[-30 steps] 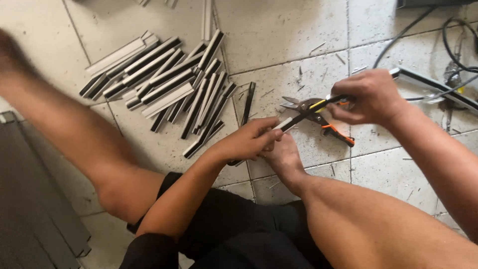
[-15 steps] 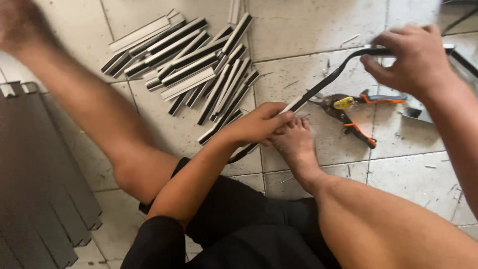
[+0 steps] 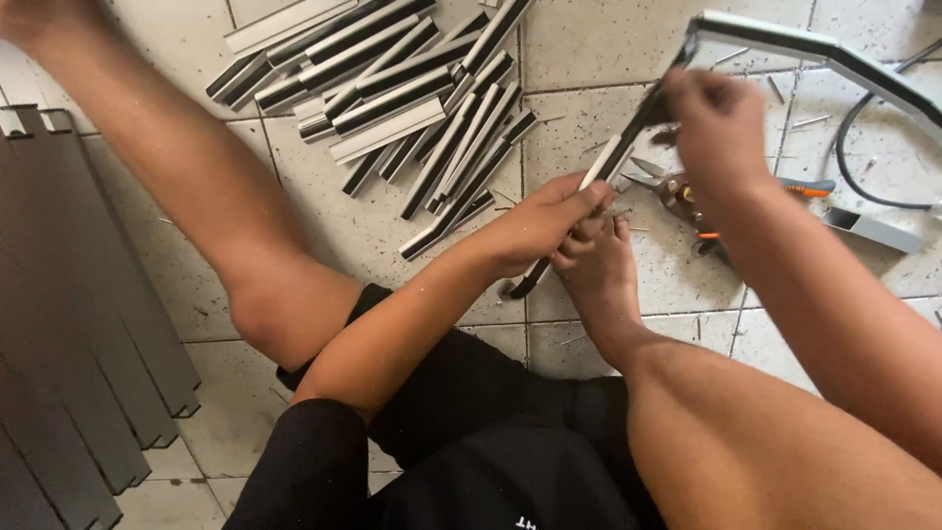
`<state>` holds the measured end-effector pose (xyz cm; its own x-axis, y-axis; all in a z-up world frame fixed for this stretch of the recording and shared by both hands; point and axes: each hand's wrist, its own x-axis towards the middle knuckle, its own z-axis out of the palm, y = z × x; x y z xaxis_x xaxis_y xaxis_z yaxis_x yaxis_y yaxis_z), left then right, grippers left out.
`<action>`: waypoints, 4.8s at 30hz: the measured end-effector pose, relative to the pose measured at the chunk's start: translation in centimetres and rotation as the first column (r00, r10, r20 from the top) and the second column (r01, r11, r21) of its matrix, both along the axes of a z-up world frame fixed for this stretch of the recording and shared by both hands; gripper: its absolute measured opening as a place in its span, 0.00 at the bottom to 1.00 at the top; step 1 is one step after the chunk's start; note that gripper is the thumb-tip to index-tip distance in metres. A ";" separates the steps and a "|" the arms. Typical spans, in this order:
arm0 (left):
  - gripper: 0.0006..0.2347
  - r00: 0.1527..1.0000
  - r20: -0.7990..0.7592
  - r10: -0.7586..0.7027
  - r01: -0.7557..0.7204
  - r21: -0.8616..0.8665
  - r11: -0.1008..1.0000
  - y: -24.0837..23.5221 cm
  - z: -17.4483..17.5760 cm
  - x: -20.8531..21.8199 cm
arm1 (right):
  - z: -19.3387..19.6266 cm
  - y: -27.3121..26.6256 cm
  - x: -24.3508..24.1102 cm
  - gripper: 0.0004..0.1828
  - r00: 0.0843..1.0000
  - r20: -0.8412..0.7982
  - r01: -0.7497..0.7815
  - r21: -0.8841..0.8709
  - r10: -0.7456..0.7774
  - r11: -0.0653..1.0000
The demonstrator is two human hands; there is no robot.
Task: The person is securing black rubber or plastic strips onto aluminum profiles using snips and manual pressure while sitting on the floor.
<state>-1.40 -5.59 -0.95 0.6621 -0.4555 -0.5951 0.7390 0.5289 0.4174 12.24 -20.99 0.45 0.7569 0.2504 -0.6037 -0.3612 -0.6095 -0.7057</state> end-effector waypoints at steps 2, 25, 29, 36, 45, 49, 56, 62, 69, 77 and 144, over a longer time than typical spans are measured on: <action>0.09 1.000 -0.013 -0.003 0.003 0.009 1.000 0.0 0.8 -0.1 | -4.1 -2.6 2.3 0.11 0.993 0.025 0.110 0.083 -0.113 0.990; 0.11 0.991 -0.059 0.119 -0.119 0.011 0.993 0.3 0.2 -0.4 | 1.0 0.5 -0.9 0.10 0.977 -0.183 -0.078 0.160 0.107 0.984; 0.12 0.991 -0.072 0.112 -0.110 0.038 0.993 0.2 0.6 -0.2 | 0.1 0.6 -1.3 0.05 0.986 -0.154 -0.023 0.252 0.064 0.967; 0.12 0.993 -0.043 0.106 -0.106 0.002 0.994 0.2 0.5 -0.2 | -0.1 0.6 -1.4 0.05 0.993 -0.101 -0.040 0.209 0.062 0.977; 0.12 0.992 -0.034 0.121 -0.123 -0.058 0.991 0.2 0.4 -0.3 | -0.1 1.1 -1.6 0.06 0.995 -0.081 -0.039 0.227 0.059 0.973; 0.10 0.991 0.011 0.133 -0.132 -0.050 0.990 0.3 0.7 -0.3 | 0.2 1.6 -1.7 0.06 0.995 -0.034 -0.087 0.228 0.098 0.970; 0.11 0.989 -0.038 0.142 -0.143 -0.036 0.989 0.2 0.6 -0.3 | -0.3 1.9 -2.1 0.07 0.994 0.020 -0.113 0.211 0.111 0.971; 0.11 0.988 -0.042 0.149 -0.151 -0.049 0.987 0.2 0.9 -0.2 | 0.2 2.6 -2.5 0.07 0.991 0.050 -0.128 0.113 0.123 0.985; 0.10 0.986 -0.062 0.158 -0.161 -0.060 0.985 0.2 0.8 -0.2 | -0.2 2.7 -2.9 0.06 0.977 0.154 -0.153 0.030 0.146 0.988; 0.11 0.987 -0.067 0.149 -0.152 -0.035 0.988 0.1 0.9 -0.2 | -1.1 2.5 -3.1 0.05 0.954 0.252 -0.183 0.051 0.165 0.982; 0.08 0.942 0.281 0.183 -0.299 0.457 0.837 0.9 -2.0 0.2 | 2.0 -11.8 -2.8 0.48 0.825 -0.197 -0.564 -0.305 0.529 0.767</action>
